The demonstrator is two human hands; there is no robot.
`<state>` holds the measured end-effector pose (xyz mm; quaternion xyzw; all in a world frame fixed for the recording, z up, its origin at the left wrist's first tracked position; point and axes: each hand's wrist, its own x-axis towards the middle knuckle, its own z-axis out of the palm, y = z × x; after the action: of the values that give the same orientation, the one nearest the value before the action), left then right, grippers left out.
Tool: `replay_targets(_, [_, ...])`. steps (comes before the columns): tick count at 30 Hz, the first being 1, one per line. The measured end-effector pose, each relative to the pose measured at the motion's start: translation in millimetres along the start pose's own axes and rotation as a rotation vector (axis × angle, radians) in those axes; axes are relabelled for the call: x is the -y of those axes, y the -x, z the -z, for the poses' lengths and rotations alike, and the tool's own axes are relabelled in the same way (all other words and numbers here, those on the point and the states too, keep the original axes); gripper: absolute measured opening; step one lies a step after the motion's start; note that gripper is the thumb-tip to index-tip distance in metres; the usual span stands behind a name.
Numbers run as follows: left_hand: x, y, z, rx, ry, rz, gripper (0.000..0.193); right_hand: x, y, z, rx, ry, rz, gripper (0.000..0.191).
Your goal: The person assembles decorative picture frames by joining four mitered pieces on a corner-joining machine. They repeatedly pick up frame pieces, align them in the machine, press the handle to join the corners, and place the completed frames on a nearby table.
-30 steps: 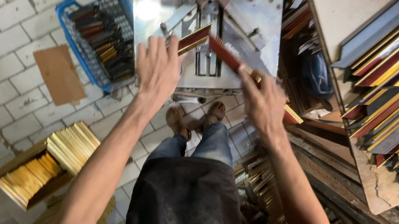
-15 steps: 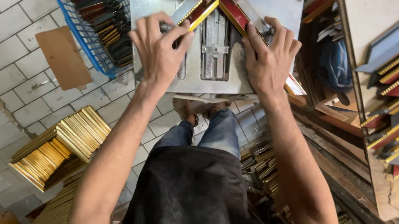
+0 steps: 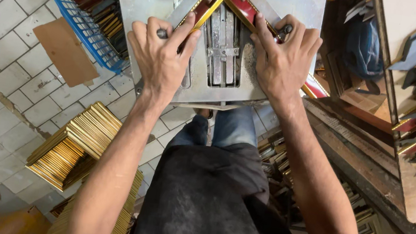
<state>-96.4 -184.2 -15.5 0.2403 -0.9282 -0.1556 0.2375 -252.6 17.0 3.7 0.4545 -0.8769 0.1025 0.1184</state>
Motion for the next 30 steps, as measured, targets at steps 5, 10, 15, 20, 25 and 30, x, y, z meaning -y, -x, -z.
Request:
replay_targets(5, [0, -1, 0, -0.068, 0.024, 0.003, 0.030, 4, -6, 7, -0.066, -0.047, -0.002, 0.033])
replay_targets(10, [0, -6, 0, -0.079, -0.014, -0.004, 0.028, 5, -11, 13, -0.063, -0.119, -0.070, 0.023])
replay_targets(15, [3, -2, -4, -0.012, -0.051, -0.001, 0.026, 7, -14, 7, -0.090, -0.087, -0.038, 0.019])
replay_targets(20, [1, -4, -4, -0.069, -0.024, -0.035, 0.027, 5, -11, 16, -0.123, -0.175, -0.079, 0.036])
replay_targets(25, [-18, 3, 12, -0.025, -0.088, 0.045, 0.019, -14, 25, 58, -0.027, -0.248, -0.036, 0.070])
replay_targets(30, [-44, 49, 49, -0.003, 0.062, -0.006, 0.020, -40, 100, 91, 0.140, -0.225, -0.042, 0.052])
